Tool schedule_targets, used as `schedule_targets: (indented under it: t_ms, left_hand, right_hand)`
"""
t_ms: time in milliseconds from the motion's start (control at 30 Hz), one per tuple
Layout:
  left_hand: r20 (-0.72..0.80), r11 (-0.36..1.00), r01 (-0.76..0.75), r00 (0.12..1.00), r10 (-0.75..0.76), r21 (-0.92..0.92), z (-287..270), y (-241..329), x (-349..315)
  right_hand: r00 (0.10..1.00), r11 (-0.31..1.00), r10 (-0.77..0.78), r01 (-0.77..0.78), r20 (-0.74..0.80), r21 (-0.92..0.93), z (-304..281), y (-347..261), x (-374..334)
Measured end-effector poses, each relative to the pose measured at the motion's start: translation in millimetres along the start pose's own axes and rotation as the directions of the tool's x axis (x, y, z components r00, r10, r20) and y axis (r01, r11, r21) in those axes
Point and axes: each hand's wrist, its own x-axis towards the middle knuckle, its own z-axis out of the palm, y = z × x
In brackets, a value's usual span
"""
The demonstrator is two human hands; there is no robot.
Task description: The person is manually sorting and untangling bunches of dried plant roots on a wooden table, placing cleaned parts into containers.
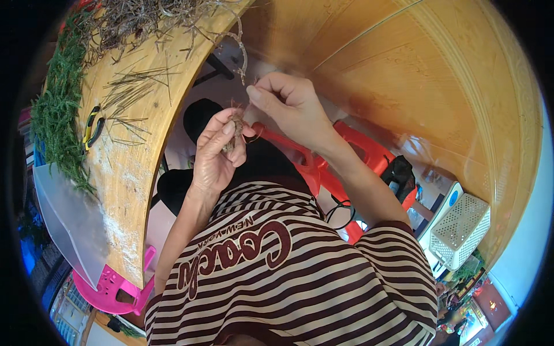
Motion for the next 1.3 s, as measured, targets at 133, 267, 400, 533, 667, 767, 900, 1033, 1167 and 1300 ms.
schedule_targets:
  t_ms: [133, 267, 400, 533, 667, 767, 900, 1033, 1167, 1300]
  left_hand:
    - [0.081, 0.998, 0.030, 0.996, -0.034, 0.053, -2.9, 1.9, -0.5]
    - [0.092, 0.998, 0.068, 0.993, -0.068, 0.003, -8.3, 0.3, -1.5]
    - [0.135, 0.996, 0.083, 0.988, -0.077, -0.036, -9.3, 1.6, -1.1]
    - [0.091, 0.993, 0.054, 0.995, -0.045, -0.104, -11.8, -0.1, 2.0]
    - [0.029, 0.985, 0.040, 0.999, -0.035, -0.168, -21.5, -2.2, 5.0]
    - [-0.047, 0.960, 0.041, 0.997, -0.056, -0.276, -28.0, -2.6, 7.4]
    - [-0.008, 0.962, 0.034, 0.999, -0.038, -0.272, -36.2, -4.8, 6.2]
    - [0.034, 0.990, 0.035, 0.999, -0.031, -0.139, -33.0, -1.8, 4.2]
    - [0.025, 0.992, 0.045, 0.999, -0.042, -0.118, -27.4, -3.0, 4.1]
    - [0.058, 0.996, 0.059, 0.997, -0.055, -0.070, -24.0, -4.3, 3.8]
  right_hand:
    - [0.978, 0.983, -0.173, 0.165, -0.118, -0.076, 1.4, 2.4, 1.3]
    - [0.976, 0.994, -0.101, 0.105, -0.191, 0.011, -1.5, 6.9, 1.5]
    - [0.963, 0.988, -0.074, 0.106, -0.260, 0.110, -4.2, 8.3, -0.8]
    - [0.941, 0.986, -0.100, 0.137, -0.324, 0.092, -2.5, 2.3, -1.8]
    - [0.914, 0.974, -0.149, 0.201, -0.377, 0.101, -3.7, -2.8, -5.7]
    - [0.872, 0.958, -0.154, 0.247, -0.465, 0.145, -11.3, -6.7, -10.7]
    - [0.821, 0.916, -0.244, 0.369, -0.517, 0.154, -35.5, -14.3, -8.2]
    - [0.802, 0.965, -0.258, 0.190, -0.539, -0.178, -79.4, 3.6, -8.7]
    - [0.998, 0.603, 0.063, -0.062, -0.031, -0.795, -87.5, 44.1, -9.0]
    - [0.896, 0.850, 0.422, -0.340, 0.134, -0.403, -44.5, 56.7, -8.4]
